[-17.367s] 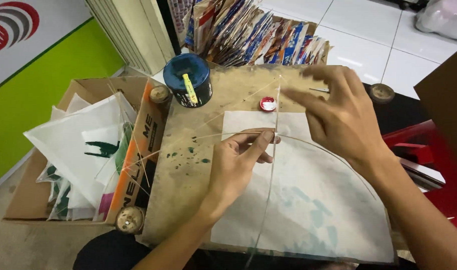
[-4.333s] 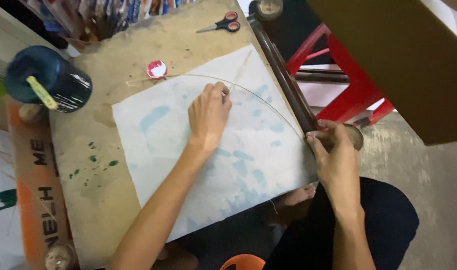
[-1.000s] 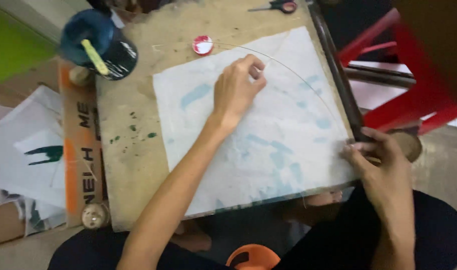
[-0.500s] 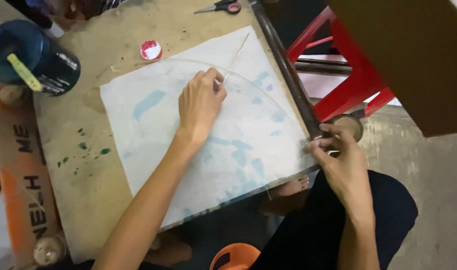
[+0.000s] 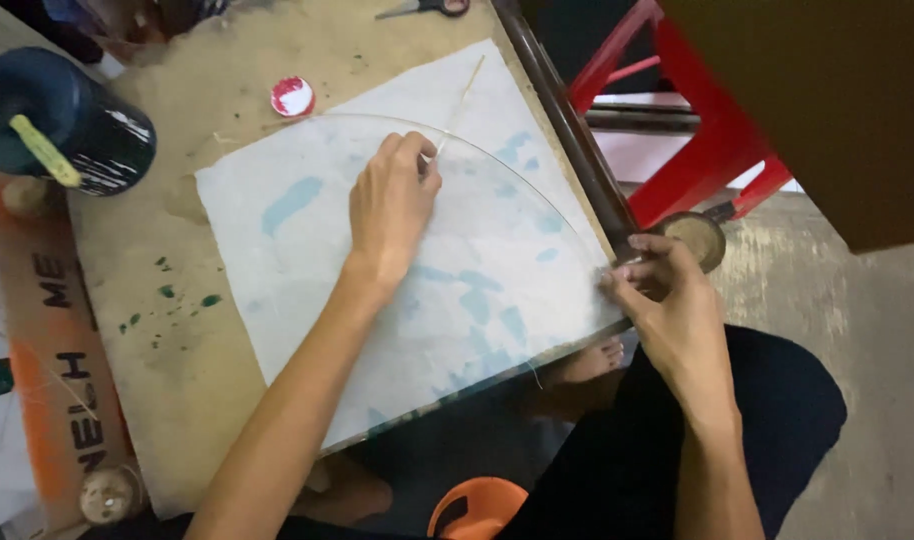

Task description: Assembling a kite by gluing paper onto a bamboo frame.

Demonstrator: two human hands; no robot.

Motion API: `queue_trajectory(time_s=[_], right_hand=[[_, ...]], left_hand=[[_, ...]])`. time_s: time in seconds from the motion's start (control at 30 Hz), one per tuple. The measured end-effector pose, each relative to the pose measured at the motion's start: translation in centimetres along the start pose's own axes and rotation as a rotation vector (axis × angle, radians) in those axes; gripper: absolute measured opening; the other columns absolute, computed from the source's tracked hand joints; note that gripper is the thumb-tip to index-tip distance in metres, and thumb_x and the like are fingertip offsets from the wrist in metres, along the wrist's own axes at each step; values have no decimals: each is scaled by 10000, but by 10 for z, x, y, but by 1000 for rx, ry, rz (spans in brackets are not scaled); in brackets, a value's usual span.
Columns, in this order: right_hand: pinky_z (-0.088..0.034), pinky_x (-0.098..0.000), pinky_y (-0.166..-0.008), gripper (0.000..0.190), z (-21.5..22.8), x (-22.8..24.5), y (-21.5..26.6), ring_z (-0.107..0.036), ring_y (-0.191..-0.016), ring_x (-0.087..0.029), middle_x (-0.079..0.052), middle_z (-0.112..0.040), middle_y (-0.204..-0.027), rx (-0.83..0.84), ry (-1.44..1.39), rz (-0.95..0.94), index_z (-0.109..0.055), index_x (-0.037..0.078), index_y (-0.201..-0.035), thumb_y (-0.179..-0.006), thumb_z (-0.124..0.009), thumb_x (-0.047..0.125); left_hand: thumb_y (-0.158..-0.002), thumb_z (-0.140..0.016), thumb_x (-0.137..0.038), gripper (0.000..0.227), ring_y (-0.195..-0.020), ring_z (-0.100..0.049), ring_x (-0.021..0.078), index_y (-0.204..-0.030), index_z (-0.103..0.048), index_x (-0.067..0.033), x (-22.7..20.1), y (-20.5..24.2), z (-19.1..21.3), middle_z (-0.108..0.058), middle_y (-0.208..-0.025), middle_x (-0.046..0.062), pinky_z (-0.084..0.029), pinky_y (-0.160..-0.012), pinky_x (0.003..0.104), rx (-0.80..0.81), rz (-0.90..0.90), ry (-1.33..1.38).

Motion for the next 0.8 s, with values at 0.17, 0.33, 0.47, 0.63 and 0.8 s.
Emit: queue_trajectory(time_s=[0.17, 0.33, 0.47, 0.63, 0.8], right_hand=[[-563, -515, -820, 435, -7, 11, 4, -729, -942, -374, -208, -765, -985, -81, -30, 4, -658, 16, -1306, -913, -770, 164], [-578, -445, -807, 394, -10, -6, -2, -704, -894, -273, -188, -756, -998, -93, -114, 32, -635, -8, -1279, -918, -748, 101], [-583, -440, -795, 378, -12, -13, -7, -697, -885, -273, -197, -744, -979, -89, -170, 80, -596, -34, -1271, -938, -728, 87], [-585, -498, -761, 366, -13, -22, -11, -700, -888, -317, -235, -730, -967, -105, -137, 105, -567, -37, -1254, -958, -736, 96], [-583, -475, -788, 321, -4, -14, -6, -745, -905, -347, -191, -770, -960, -65, -79, 106, -555, 0, -1190, -942, -733, 98]], left_hand=[[-978, -617, -107, 94, -882, -737, 400, -1066, -646, -92, -4, 4, 13, -620, -960, 110, -622, -689, 520, 13, -57, 53], [-873, -777, -65, 256, -875, -718, 318, -1093, -646, -57, -22, 10, -6, -556, -1023, 85, -624, -700, 403, -270, -291, -260], [-922, -728, -84, 86, -994, -641, 234, -986, -712, -140, -70, 28, -36, -629, -1000, 47, -533, -903, 359, -328, -796, -148], [-962, -684, -55, 134, -950, -604, 157, -986, -636, -178, -103, 40, -25, -569, -946, -34, -516, -916, 303, -218, -1072, -69], [-951, -704, -70, 167, -873, -556, 144, -923, -586, -185, -102, 41, -39, -528, -893, -42, -492, -917, 314, -209, -1101, -122]])
Point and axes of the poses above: each hand's wrist, its own y-axis away from the middle knuckle, its own z-axis out of the back of the hand, x = y × z, the point moved 2 cm from there along -y, towards the middle knuckle
